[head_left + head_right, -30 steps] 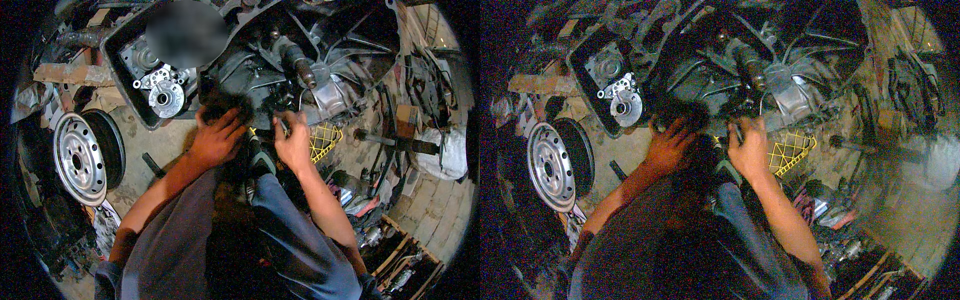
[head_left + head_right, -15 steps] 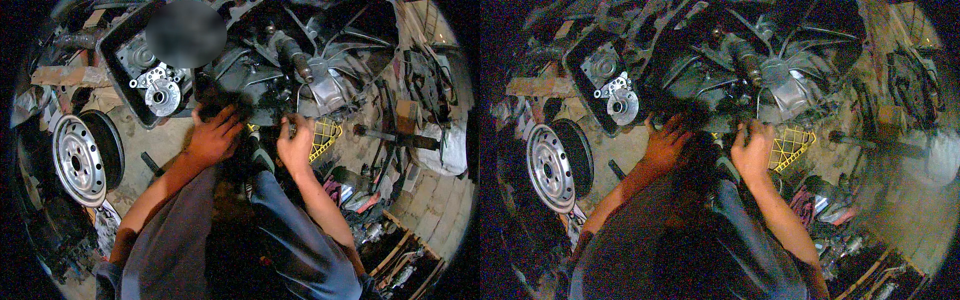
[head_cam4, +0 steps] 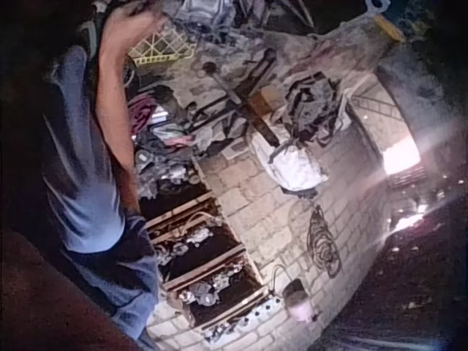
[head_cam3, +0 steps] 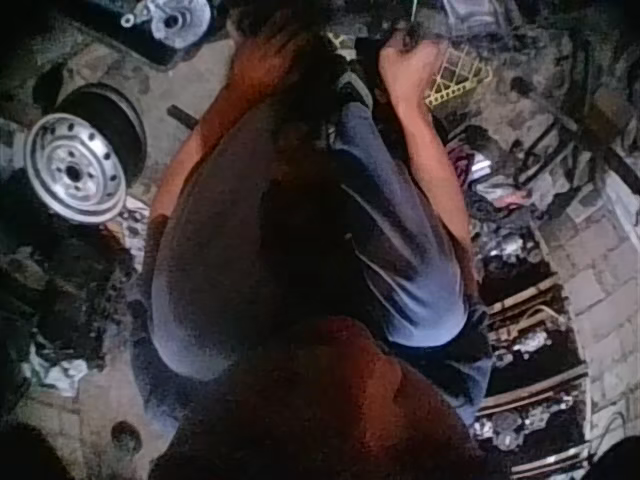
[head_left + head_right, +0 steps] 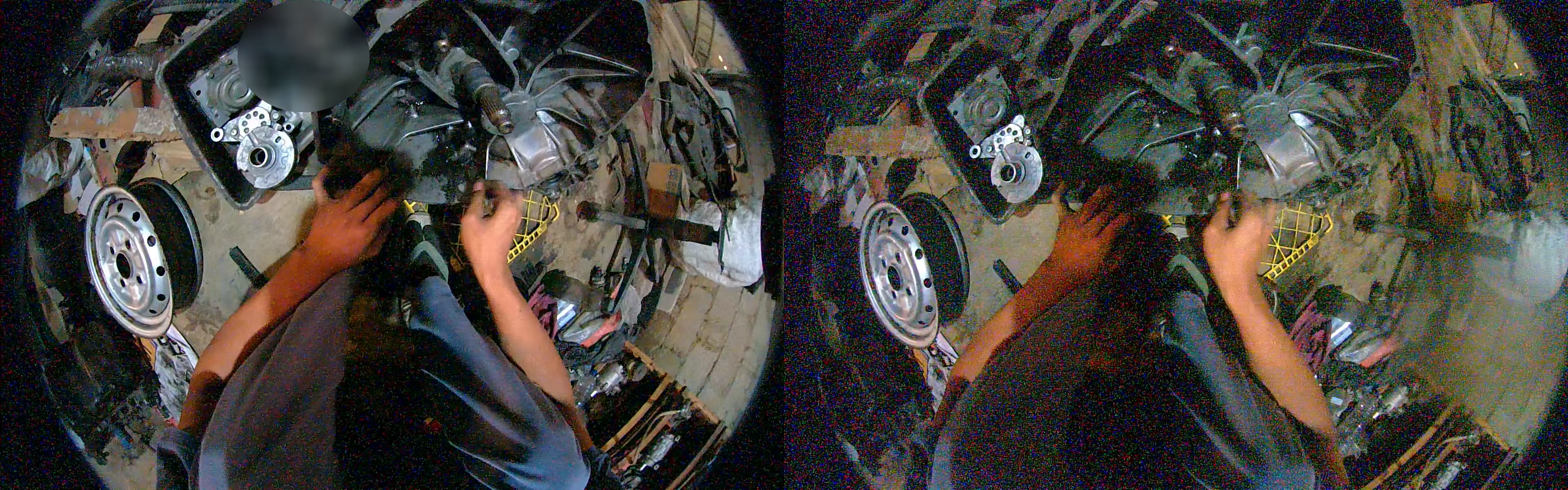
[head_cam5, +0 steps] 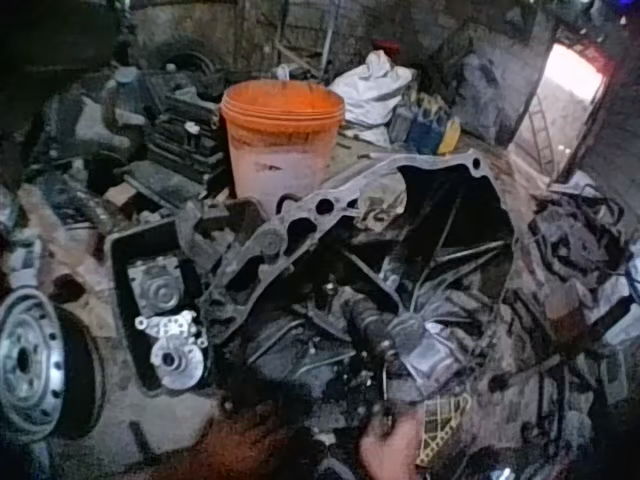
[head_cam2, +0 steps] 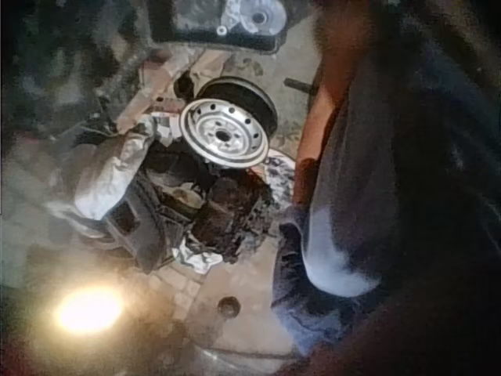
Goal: The person wipes and cleans the internal housing and components of an automotive transmission by hand using a cloth.
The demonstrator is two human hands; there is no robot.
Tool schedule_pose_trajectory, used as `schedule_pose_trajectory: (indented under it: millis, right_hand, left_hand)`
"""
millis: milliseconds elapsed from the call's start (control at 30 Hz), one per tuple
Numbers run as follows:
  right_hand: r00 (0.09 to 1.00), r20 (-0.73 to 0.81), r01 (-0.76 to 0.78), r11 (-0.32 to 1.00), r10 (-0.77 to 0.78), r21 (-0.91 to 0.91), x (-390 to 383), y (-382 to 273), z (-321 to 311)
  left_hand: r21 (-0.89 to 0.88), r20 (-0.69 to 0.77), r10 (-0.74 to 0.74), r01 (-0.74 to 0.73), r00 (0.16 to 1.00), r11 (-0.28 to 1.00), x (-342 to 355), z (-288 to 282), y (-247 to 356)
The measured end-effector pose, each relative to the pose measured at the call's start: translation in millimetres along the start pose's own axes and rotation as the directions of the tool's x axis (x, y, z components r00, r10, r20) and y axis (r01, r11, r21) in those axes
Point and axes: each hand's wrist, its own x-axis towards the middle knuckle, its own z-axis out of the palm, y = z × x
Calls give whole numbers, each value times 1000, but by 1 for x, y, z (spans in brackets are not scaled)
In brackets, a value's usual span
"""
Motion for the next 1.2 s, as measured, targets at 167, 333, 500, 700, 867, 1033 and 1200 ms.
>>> schedule_pose_trajectory:
  millis: [167, 333, 500, 700, 867, 1033, 1200]
  right_hand:
    - [986, 155, 53, 998, -58, 35, -17, -19, -6]
    - [998, 47, -37, 998, 39, -47, 0, 4, -2]
    - [965, 156, 216, 976, -211, -13, -25, -19, 0]
    - [956, 220, 245, 939, -192, -243, -3, -12, -14]
    - [907, 281, 357, 927, -313, -119, -17, -28, -11]
    - [910, 334, 347, 892, -245, -291, 0, -11, -22]
    - [890, 362, 372, 900, -277, -227, -7, -27, -24]
  left_hand:
    - [-22, 5, 3, -3, 1000, 1000, 2, 3, -2]
    - [-76, -34, -22, 20, 999, 997, 4, -4, 1]
    - [-23, 10, -16, 17, 1000, 1000, 6, -2, -1]
    - [-29, 93, -22, 25, 995, 999, 2, -3, 0]
    - [-28, -41, -7, 6, 999, 1000, 1, -3, 0]
    - [-12, 39, -2, 2, 999, 1000, -1, 4, -1]
    - [-40, -40, -14, 12, 999, 999, 1, -1, -1]
